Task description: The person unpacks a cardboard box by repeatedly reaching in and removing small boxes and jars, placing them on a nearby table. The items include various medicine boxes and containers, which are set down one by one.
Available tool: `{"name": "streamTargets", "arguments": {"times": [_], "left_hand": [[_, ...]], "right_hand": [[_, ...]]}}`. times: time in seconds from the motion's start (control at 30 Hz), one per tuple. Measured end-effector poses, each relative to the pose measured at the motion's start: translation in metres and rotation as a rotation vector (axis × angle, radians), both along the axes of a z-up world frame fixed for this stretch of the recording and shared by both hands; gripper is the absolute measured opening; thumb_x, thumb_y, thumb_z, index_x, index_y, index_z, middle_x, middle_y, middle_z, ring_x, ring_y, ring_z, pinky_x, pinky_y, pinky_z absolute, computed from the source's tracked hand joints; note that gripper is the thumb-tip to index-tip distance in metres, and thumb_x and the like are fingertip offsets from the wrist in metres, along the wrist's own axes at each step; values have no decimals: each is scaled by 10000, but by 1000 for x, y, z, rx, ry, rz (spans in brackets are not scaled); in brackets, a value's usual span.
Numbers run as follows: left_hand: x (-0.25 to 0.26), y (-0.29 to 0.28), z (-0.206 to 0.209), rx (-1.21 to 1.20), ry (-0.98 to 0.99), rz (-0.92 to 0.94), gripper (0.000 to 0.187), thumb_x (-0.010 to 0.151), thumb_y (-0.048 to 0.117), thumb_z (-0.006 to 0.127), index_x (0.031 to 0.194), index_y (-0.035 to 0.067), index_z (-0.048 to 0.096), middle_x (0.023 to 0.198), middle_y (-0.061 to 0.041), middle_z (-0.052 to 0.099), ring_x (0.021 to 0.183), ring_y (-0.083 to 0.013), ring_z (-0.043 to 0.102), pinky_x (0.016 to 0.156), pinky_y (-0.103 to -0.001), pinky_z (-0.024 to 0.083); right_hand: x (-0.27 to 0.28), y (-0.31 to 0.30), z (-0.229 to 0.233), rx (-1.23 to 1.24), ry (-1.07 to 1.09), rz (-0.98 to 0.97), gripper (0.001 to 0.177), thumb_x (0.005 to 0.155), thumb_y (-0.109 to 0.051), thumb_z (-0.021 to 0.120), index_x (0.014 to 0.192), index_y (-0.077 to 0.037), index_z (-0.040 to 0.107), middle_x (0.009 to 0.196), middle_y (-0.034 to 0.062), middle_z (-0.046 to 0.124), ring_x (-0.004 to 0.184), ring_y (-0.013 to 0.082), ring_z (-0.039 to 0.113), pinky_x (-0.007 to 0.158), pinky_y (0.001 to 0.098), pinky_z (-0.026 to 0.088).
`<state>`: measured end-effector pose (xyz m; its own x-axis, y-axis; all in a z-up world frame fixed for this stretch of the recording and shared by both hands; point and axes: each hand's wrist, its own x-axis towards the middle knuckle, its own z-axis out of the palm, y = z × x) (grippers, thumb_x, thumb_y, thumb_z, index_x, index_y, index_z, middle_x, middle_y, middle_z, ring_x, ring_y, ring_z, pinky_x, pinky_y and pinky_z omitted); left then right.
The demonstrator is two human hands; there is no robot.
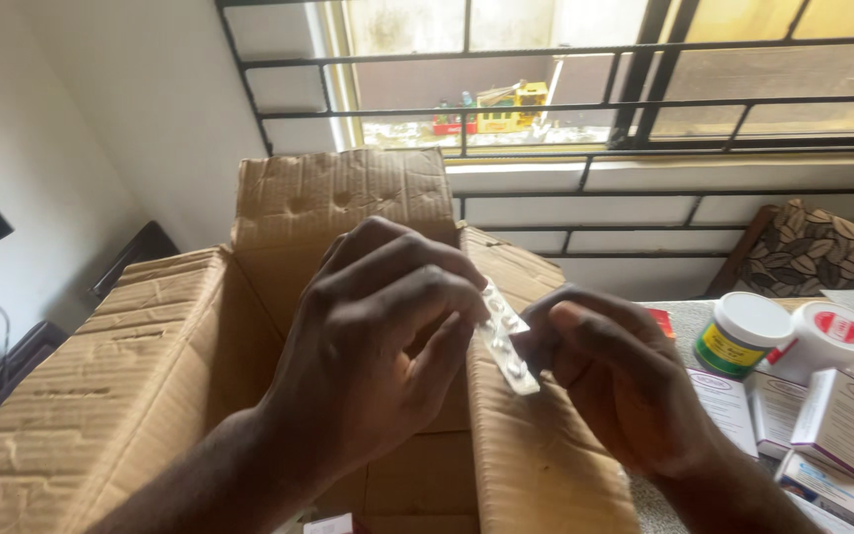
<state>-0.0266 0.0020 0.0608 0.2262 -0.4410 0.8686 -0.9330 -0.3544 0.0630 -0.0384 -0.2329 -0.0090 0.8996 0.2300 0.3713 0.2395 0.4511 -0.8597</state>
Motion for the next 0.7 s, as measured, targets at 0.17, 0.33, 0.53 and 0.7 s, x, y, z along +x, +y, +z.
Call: {"name": "streamTargets", "arguments": {"times": [0.17,0.33,0.53,0.7], "left_hand": [[-7,-7,1,19,-125,-49,215,860,44,845,966,96,666,1073,-33,694,966,-203,629,840,-363,524],[-12,-9,3,104,-148,-32,246,826,58,854,989,108,676,1115,-33,657,981,-207,620,845,-370,526],[-5,-11,-9,178,-59,71,244,769,189,845,916,102,672,1131,-95,646,1040,-249,635,882,-405,536],[10,-8,-31,325,-82,104,302,821,414,768,978,167,694,1257,-100,630,1211,-265,600,1055,-485,482]], "right_hand": [[-6,-3,1,41,108,113,278,1032,-170,604,1035,95,687,824,119,681,747,164,632,649,328,495],[-9,-5,3,6,181,68,178,976,-126,670,959,50,688,755,91,669,685,169,663,542,306,477],[-3,-35,8,-23,-52,-88,181,983,-140,676,991,38,705,816,110,713,695,143,659,578,292,485],[-1,-85,20,-94,-188,-377,103,983,-101,705,987,1,713,835,100,709,711,141,658,598,281,493]]}}
